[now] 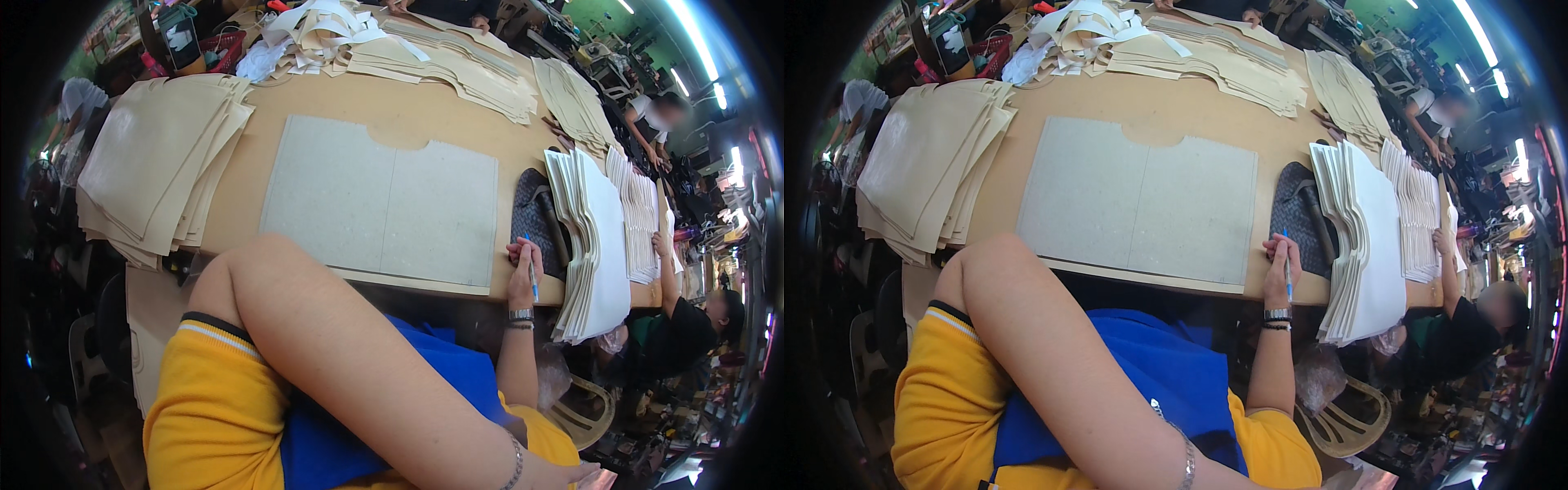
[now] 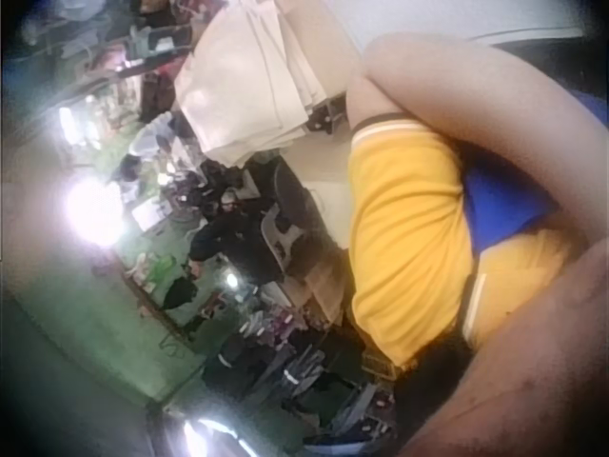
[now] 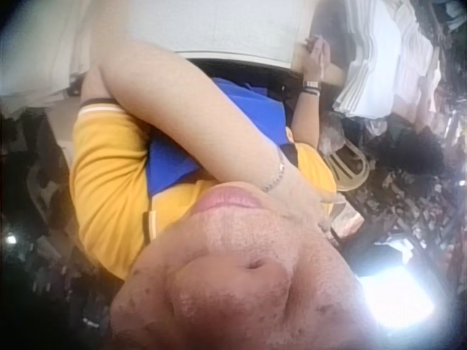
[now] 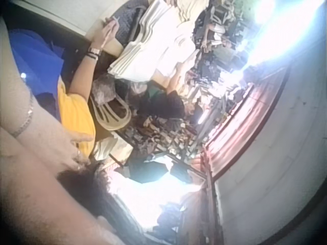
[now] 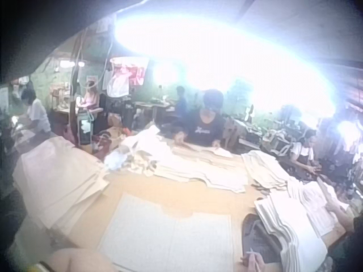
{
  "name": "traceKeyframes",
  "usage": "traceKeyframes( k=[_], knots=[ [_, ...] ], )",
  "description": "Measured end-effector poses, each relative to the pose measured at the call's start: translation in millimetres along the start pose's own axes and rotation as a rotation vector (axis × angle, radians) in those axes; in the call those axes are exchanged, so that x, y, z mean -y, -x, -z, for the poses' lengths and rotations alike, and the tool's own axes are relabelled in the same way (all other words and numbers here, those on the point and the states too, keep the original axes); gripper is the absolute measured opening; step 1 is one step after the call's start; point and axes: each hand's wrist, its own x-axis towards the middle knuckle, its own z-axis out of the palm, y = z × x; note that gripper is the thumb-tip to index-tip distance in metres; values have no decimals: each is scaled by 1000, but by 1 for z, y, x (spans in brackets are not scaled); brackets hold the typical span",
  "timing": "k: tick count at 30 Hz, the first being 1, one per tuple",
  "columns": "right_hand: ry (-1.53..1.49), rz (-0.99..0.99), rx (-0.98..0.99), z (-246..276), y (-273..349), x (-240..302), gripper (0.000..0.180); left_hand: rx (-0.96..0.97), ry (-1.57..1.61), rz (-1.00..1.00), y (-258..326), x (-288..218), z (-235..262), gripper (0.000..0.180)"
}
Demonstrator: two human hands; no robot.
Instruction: The person traces the outline of a cardboard pattern onto a stack of beige fabric pieces using a blue pen. They repeatedly lift the pattern, move the marked fabric to a side pile, and place a new fabric piece under the pattern to continue the process.
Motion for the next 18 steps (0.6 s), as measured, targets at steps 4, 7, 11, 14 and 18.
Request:
traceKeyframes(
  k=[4, 7, 11, 14, 18],
  knots=[
    [2, 4, -2, 0, 0, 1, 26, 3, 13, -3, -3, 0, 5, 33],
    [-14, 11, 4, 0, -1, -1, 26, 0, 11, -3, -4, 1, 3, 33],
    [-2, 7, -4, 3, 1, 0, 25, -18, 33, -16, -8, 4, 0, 35],
    [-11, 16, 13, -6, -2, 4, 25, -20, 12, -8, -8, -2, -7, 35],
    [-11, 9, 6, -2, -2, 1, 25, -9, 15, -14, -5, -2, -4, 36]
  ],
)
